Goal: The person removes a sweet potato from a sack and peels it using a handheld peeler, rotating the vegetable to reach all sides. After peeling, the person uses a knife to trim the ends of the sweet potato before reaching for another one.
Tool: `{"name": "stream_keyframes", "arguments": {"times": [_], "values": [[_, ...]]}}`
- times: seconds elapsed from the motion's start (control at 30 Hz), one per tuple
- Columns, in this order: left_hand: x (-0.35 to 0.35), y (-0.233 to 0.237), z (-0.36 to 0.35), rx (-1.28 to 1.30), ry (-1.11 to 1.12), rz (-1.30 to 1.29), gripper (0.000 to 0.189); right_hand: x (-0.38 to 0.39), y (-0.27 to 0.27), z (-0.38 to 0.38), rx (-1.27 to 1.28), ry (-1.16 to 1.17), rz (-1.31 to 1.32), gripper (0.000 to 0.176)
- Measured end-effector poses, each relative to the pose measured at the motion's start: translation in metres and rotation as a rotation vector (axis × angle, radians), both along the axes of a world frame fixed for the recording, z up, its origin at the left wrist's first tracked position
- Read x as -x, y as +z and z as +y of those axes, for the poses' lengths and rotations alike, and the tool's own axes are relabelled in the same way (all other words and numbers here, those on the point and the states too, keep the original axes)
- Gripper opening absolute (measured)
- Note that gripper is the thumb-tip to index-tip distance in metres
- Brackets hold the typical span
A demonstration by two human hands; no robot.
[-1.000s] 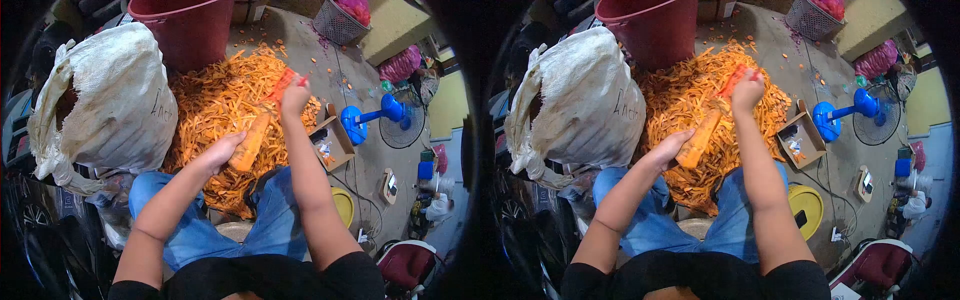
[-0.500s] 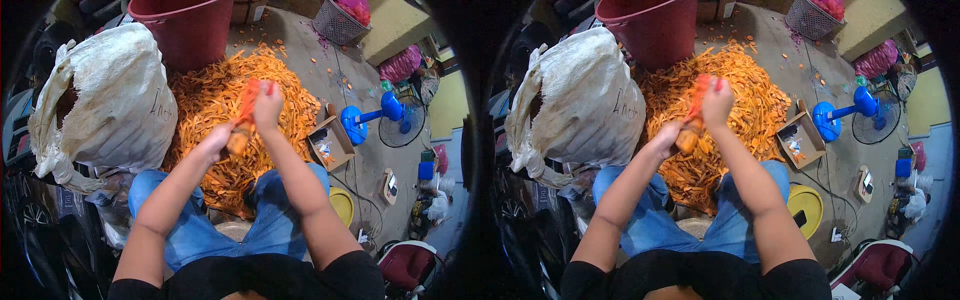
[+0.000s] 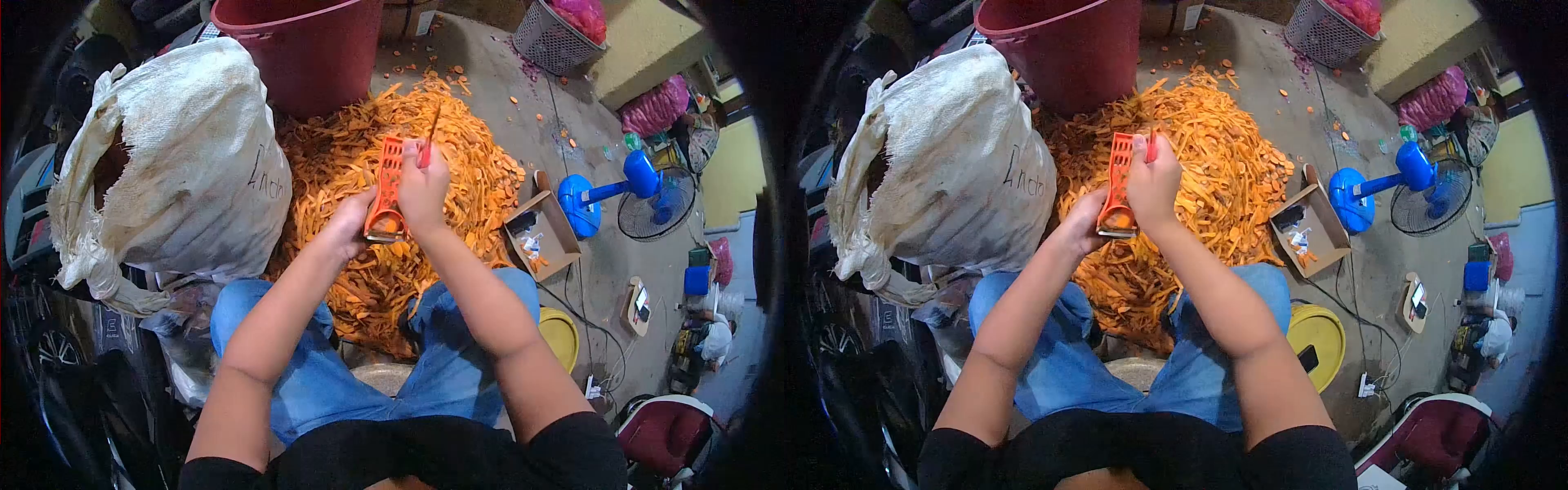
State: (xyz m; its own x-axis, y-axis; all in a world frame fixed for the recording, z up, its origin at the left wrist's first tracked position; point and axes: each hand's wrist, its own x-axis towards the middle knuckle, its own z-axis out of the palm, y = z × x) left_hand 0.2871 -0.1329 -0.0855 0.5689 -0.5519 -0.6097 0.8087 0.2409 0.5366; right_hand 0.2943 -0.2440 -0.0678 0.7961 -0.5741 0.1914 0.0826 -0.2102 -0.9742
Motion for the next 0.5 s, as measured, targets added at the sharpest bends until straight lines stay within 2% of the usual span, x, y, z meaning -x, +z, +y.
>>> {"name": "stream_keyframes", "arguments": {"times": [0.03, 0.1, 0.17, 0.23, 0.4, 0.47, 0.5], "values": [[0.000, -0.002, 0.000, 0.019, 0.017, -0.045, 0.031, 0.003, 0.004, 0.002, 0.106, 0.044, 0.124, 0.020], [0.004, 0.009, -0.001, 0.012, -0.030, -0.091, 0.032, -0.007, 0.001, -0.009, 0.047, 0.011, 0.071, 0.021], [0.008, 0.018, -0.003, 0.006, -0.079, -0.142, 0.032, -0.029, -0.022, -0.042, 0.270, -0.288, 0.015, 0.021], [0.015, 0.022, -0.006, 0.021, -0.075, -0.031, 0.033, -0.033, -0.015, -0.072, 0.216, -0.439, 0.093, 0.023], [0.013, 0.029, -0.008, 0.016, -0.140, -0.010, 0.032, -0.031, -0.007, -0.078, 0.109, -0.454, 0.065, 0.024], [0.014, 0.032, -0.008, 0.040, -0.069, 0.024, 0.034, -0.032, -0.001, -0.079, 0.109, -0.447, 0.058, 0.024], [0.014, 0.030, -0.004, 0.040, -0.068, 0.021, 0.034, -0.032, 0.002, -0.082, 0.102, -0.516, 0.089, 0.025]]}}
